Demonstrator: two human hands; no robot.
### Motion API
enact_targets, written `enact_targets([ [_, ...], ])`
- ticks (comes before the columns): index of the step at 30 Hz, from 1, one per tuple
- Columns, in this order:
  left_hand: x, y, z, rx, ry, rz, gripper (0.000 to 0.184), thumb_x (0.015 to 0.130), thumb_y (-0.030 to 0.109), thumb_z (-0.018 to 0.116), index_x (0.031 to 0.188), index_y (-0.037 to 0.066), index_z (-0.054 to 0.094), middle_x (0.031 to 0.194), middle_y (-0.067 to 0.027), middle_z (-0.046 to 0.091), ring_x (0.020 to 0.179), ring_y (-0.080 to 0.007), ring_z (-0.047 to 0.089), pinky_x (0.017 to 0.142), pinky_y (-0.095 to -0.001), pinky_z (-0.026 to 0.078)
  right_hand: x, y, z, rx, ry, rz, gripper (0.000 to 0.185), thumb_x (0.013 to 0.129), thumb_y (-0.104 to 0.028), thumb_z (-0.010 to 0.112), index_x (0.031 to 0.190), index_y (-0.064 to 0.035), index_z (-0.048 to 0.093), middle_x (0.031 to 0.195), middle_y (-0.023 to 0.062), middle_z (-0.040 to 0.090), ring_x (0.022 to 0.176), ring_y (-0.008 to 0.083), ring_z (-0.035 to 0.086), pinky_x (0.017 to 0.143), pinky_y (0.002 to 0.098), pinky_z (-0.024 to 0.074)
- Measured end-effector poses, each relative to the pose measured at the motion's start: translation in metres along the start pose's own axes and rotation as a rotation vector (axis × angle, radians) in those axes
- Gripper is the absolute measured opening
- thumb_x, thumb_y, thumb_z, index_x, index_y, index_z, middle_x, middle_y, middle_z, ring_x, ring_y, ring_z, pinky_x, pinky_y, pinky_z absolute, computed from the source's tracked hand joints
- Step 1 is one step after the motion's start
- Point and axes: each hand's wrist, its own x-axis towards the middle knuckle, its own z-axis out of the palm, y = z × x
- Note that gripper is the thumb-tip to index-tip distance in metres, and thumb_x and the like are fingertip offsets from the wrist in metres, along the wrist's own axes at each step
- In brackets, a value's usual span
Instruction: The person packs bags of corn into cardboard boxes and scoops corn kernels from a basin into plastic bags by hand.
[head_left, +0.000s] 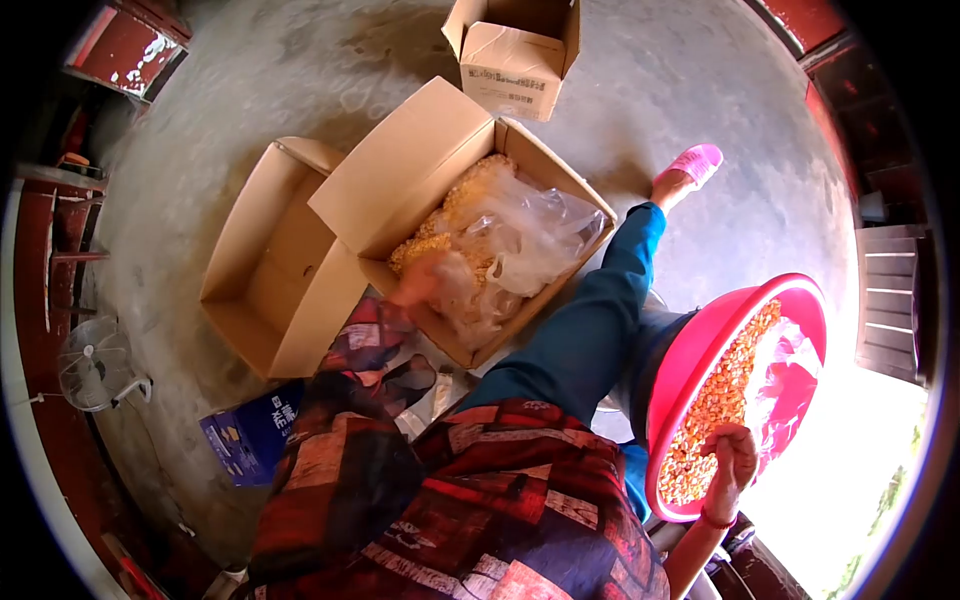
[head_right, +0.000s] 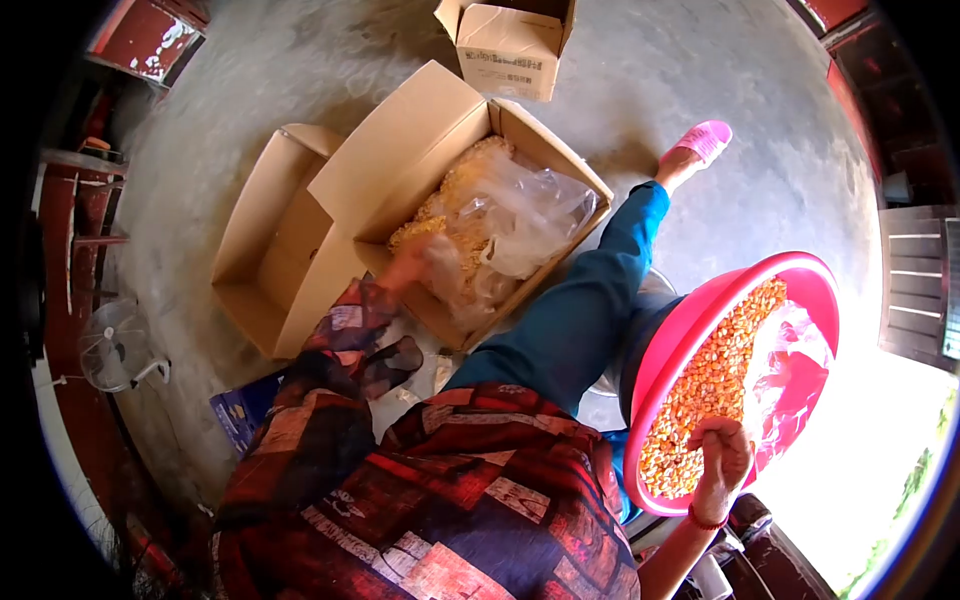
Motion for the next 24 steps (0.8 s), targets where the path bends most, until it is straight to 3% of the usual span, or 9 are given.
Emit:
enact_targets([
  [3, 0.004, -0.010, -0.025, -0.382, 0.251, -0.089, 0.027, 0.078, 0.006, 0.051, 0.104, 0.007, 0.059, 0.086, -0.0028, 0.058, 0.070, -0.0129, 0.054, 0.060, -0.0285, 0.043, 0.003, -0.003, 0.010, 0.013, -0.024, 0.036, 0.008, 0.087, -0.006, 0.052, 0.088, -0.0001, 0.058, 0.074, 0.0028, 0.058, 0.066, 0.0078, 0.052, 0.062, 0.0204, 0.0416],
  [6, -0.002, 0.013, -0.044, -0.553, 0.035, -0.435, 0.026, 0.082, 0.009, 0.048, 0.106, 0.008, 0.056, 0.082, 0.0005, 0.054, 0.063, -0.0090, 0.047, 0.053, -0.0208, 0.037, 0.005, -0.006, 0.013, -0.025, -0.064, 0.031, 0.008, 0.087, -0.005, 0.052, 0.088, -0.0001, 0.058, 0.075, 0.0027, 0.058, 0.067, 0.0077, 0.052, 0.062, 0.0205, 0.0416],
  [9, -0.002, 0.029, -0.040, -0.819, 0.242, -0.531, 0.026, 0.082, 0.012, 0.047, 0.107, 0.010, 0.055, 0.085, 0.0002, 0.054, 0.059, -0.0077, 0.045, 0.047, -0.0193, 0.033, 0.003, -0.009, 0.011, -0.012, -0.048, 0.020, 0.008, 0.087, -0.005, 0.052, 0.089, -0.0002, 0.058, 0.075, 0.0028, 0.058, 0.067, 0.0080, 0.052, 0.062, 0.0208, 0.0420],
  [12, 0.001, 0.002, -0.046, -0.829, -0.238, -0.396, 0.030, 0.080, 0.015, 0.052, 0.109, 0.008, 0.054, 0.090, -0.0008, 0.054, 0.068, -0.0099, 0.050, 0.054, -0.0219, 0.040, 0.003, -0.005, 0.005, -0.002, -0.033, 0.003, 0.007, 0.087, -0.005, 0.052, 0.089, -0.0004, 0.057, 0.075, 0.0031, 0.058, 0.066, 0.0084, 0.052, 0.062, 0.0214, 0.0423],
  [14, -0.006, 0.056, -0.030, -0.090, -0.236, -0.135, 0.038, 0.073, 0.020, 0.060, 0.108, 0.008, 0.055, 0.094, -0.0069, 0.058, 0.080, -0.0197, 0.058, 0.068, -0.0298, 0.047, 0.002, -0.002, 0.004, -0.008, -0.029, 0.009, 0.007, 0.087, -0.005, 0.053, 0.089, -0.0008, 0.057, 0.076, 0.0033, 0.058, 0.066, 0.0086, 0.052, 0.061, 0.0217, 0.0424],
  [15, -0.010, 0.070, -0.026, -0.090, -0.233, -0.138, 0.038, 0.073, 0.020, 0.060, 0.108, 0.008, 0.055, 0.094, -0.0069, 0.058, 0.080, -0.0197, 0.058, 0.068, -0.0298, 0.047, 0.001, 0.000, 0.005, -0.007, -0.033, 0.010, 0.007, 0.087, -0.005, 0.053, 0.089, -0.0008, 0.057, 0.076, 0.0033, 0.058, 0.066, 0.0086, 0.052, 0.061, 0.0217, 0.0424],
  [17, -0.013, 0.088, -0.016, 0.425, -0.583, 0.067, 0.056, 0.060, 0.021, 0.068, 0.112, 0.006, 0.054, 0.101, -0.0152, 0.061, 0.100, -0.0302, 0.055, 0.086, -0.0354, 0.044, 0.001, 0.002, 0.007, 0.003, -0.043, 0.016, 0.007, 0.087, -0.006, 0.053, 0.089, -0.0012, 0.058, 0.076, 0.0032, 0.058, 0.066, 0.0083, 0.052, 0.061, 0.0215, 0.0427],
  [21, -0.025, 0.093, 0.013, 0.532, -0.736, 0.119, 0.056, 0.058, 0.025, 0.067, 0.111, 0.010, 0.056, 0.100, -0.0176, 0.061, 0.098, -0.0335, 0.057, 0.086, -0.0375, 0.044, -0.003, -0.001, 0.014, 0.001, -0.040, 0.054, 0.008, 0.087, -0.006, 0.053, 0.090, -0.0014, 0.058, 0.076, 0.0025, 0.058, 0.068, 0.0076, 0.053, 0.063, 0.0203, 0.0435],
  [24, -0.031, 0.099, 0.032, 0.470, -0.689, -0.181, 0.058, 0.059, 0.028, 0.065, 0.114, 0.011, 0.056, 0.099, -0.0173, 0.061, 0.095, -0.0322, 0.058, 0.085, -0.0369, 0.044, -0.006, 0.000, 0.014, 0.019, -0.033, 0.072, 0.008, 0.087, -0.007, 0.053, 0.091, -0.0013, 0.058, 0.076, 0.0022, 0.058, 0.068, 0.0075, 0.053, 0.064, 0.0202, 0.0434],
])
